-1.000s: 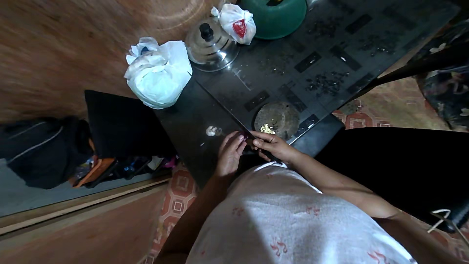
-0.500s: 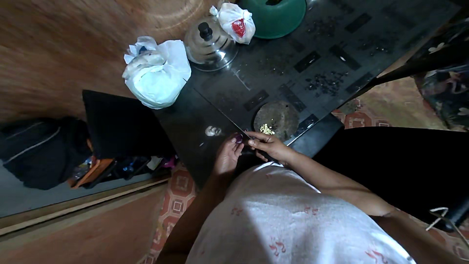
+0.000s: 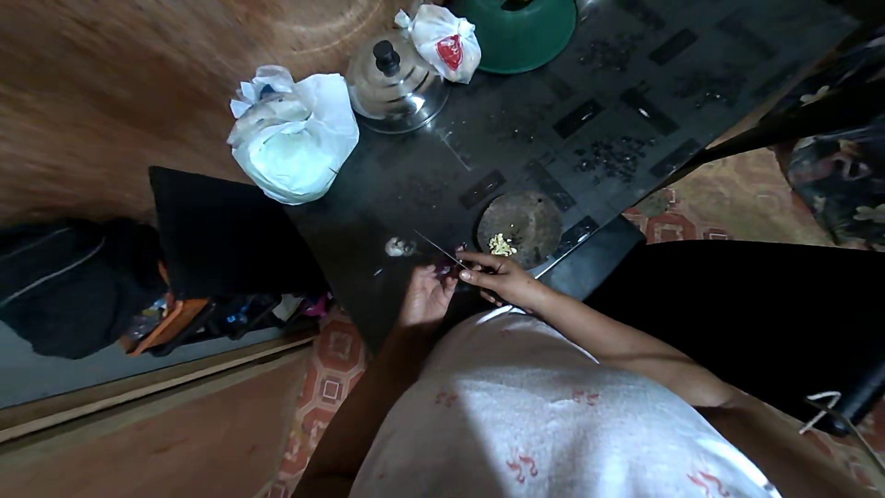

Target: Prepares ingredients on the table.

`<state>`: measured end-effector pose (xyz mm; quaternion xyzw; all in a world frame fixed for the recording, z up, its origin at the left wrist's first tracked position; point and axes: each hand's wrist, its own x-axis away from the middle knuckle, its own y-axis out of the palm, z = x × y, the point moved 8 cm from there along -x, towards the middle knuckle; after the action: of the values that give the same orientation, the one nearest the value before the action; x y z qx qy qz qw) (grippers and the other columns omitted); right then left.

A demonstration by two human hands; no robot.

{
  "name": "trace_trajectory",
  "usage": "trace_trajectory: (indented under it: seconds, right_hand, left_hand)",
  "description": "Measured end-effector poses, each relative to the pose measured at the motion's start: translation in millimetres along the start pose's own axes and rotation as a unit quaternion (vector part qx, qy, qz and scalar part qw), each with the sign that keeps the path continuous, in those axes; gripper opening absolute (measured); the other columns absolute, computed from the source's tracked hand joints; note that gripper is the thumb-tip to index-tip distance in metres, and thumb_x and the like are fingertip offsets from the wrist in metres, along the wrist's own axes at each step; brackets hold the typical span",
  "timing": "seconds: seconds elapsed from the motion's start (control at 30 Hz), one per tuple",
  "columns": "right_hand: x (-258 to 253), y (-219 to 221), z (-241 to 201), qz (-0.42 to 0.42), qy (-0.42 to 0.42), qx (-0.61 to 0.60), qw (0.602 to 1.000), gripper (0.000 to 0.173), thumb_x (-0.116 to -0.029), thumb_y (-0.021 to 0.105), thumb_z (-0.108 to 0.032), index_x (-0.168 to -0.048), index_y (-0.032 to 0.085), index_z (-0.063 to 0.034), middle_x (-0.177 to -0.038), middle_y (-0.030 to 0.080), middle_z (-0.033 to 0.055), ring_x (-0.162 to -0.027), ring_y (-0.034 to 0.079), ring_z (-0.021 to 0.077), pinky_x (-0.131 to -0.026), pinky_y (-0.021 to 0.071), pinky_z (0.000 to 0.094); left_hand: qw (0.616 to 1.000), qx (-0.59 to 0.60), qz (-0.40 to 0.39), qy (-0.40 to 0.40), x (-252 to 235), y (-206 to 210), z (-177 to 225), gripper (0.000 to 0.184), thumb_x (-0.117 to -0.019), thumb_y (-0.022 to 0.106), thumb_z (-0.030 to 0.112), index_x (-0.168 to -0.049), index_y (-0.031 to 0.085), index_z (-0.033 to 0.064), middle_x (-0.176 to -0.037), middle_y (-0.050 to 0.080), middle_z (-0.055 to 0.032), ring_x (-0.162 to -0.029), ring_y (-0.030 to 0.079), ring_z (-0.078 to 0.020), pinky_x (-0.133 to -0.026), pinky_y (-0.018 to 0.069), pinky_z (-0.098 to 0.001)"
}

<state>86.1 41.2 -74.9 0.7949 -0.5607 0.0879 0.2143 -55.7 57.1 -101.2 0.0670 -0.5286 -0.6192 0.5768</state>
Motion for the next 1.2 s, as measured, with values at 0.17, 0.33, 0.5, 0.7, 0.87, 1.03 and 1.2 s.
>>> trace_trajectory:
  seconds: [0.17, 0.33, 0.5, 0.7, 0.87, 1.03, 1.2]
  right_hand:
    - [0.5, -18.8, 18.8, 0.029, 0.05, -0.079, 0.995, 0.045, -0.1081, 0.053, -0.031, -0.15, 0.051, -0.0153, -0.092, 0.062, 0.0039, -0.056, 0.053, 0.0087, -0.05, 0.0484, 0.0233]
    - [6.8, -8.7, 5.4, -0.041, 0.016, -0.099, 0.994, 0.051, -0.1087, 0.05, -0.03, -0.157, 0.038, -0.0161, -0.096, 0.063, 0.0046, -0.057, 0.055, 0.0091, -0.051, 0.0498, 0.0233]
    - [9.8, -1.5, 1.8, -0.048, -0.036, -0.047, 0.997, 0.079, -0.1013, 0.064, -0.03, -0.164, 0.018, -0.0141, -0.094, 0.062, 0.0026, -0.057, 0.055, 0.0074, -0.05, 0.0501, 0.0223]
    - [12.9, -0.7, -9.8, 0.005, -0.109, 0.056, 0.992, 0.085, -0.094, 0.076, -0.03, -0.162, 0.029, -0.0097, -0.117, 0.067, 0.0077, -0.091, 0.065, 0.0056, -0.081, 0.0564, 0.023]
    - [12.9, -3.6, -10.1, 0.031, -0.117, 0.084, 0.989, 0.097, -0.0911, 0.079, -0.033, -0.162, 0.02, -0.0045, -0.115, 0.066, 0.0105, -0.1, 0.068, 0.0098, -0.093, 0.0571, 0.0276]
    - [14.7, -2.4, -13.7, 0.037, -0.149, 0.146, 0.977, 0.092, -0.0914, 0.078, -0.038, -0.162, 0.026, -0.0082, -0.12, 0.066, 0.0133, -0.102, 0.067, 0.0124, -0.094, 0.0566, 0.031]
    - [17.1, -0.3, -19.4, 0.033, -0.17, 0.124, 0.977, 0.071, -0.0963, 0.073, -0.032, -0.155, 0.043, -0.007, -0.135, 0.063, 0.0149, -0.114, 0.066, 0.0141, -0.101, 0.0548, 0.0317]
  left_hand:
    - [0.998, -0.004, -0.055, 0.03, 5.3, 13.5, 16.6, 0.024, -0.0971, 0.065, 0.02, -0.113, 0.063, 0.0023, -0.103, 0.071, -0.016, -0.09, 0.074, -0.022, -0.084, 0.0624, -0.0313]
    - [0.993, -0.099, 0.06, -0.001, 5.4, 9.0, 11.2, 0.03, -0.1107, 0.033, 0.019, -0.134, 0.049, 0.0096, -0.112, 0.068, -0.0104, -0.098, 0.071, -0.019, -0.089, 0.0591, -0.0313]
    - [0.994, -0.098, 0.045, -0.004, 0.8, 11.3, 4.4, 0.034, -0.1109, 0.034, 0.02, -0.141, 0.046, 0.0115, -0.122, 0.066, -0.0123, -0.107, 0.068, -0.0224, -0.094, 0.0563, -0.0355]
    - [0.994, -0.107, 0.004, 0.012, 3.0, 20.8, 3.6, 0.039, -0.1129, 0.026, 0.029, -0.133, 0.054, 0.0114, -0.109, 0.069, -0.0103, -0.095, 0.07, -0.0205, -0.085, 0.0591, -0.0343]
    - [0.996, -0.089, 0.0, 0.018, 5.6, 23.3, 2.3, 0.035, -0.1122, 0.032, 0.025, -0.132, 0.057, 0.0104, -0.118, 0.07, -0.0109, -0.106, 0.07, -0.0214, -0.092, 0.0572, -0.0344]
    - [0.996, -0.087, 0.017, -0.007, 9.0, 28.9, -3.3, 0.038, -0.1127, 0.026, 0.025, -0.133, 0.054, 0.0076, -0.118, 0.07, -0.0132, -0.107, 0.07, -0.0238, -0.094, 0.0573, -0.038]
    - [0.995, -0.101, -0.005, -0.002, 7.4, 30.2, -2.3, 0.04, -0.1127, 0.025, 0.026, -0.132, 0.055, 0.0079, -0.116, 0.068, -0.01, -0.105, 0.068, -0.0189, -0.093, 0.0562, -0.0348]
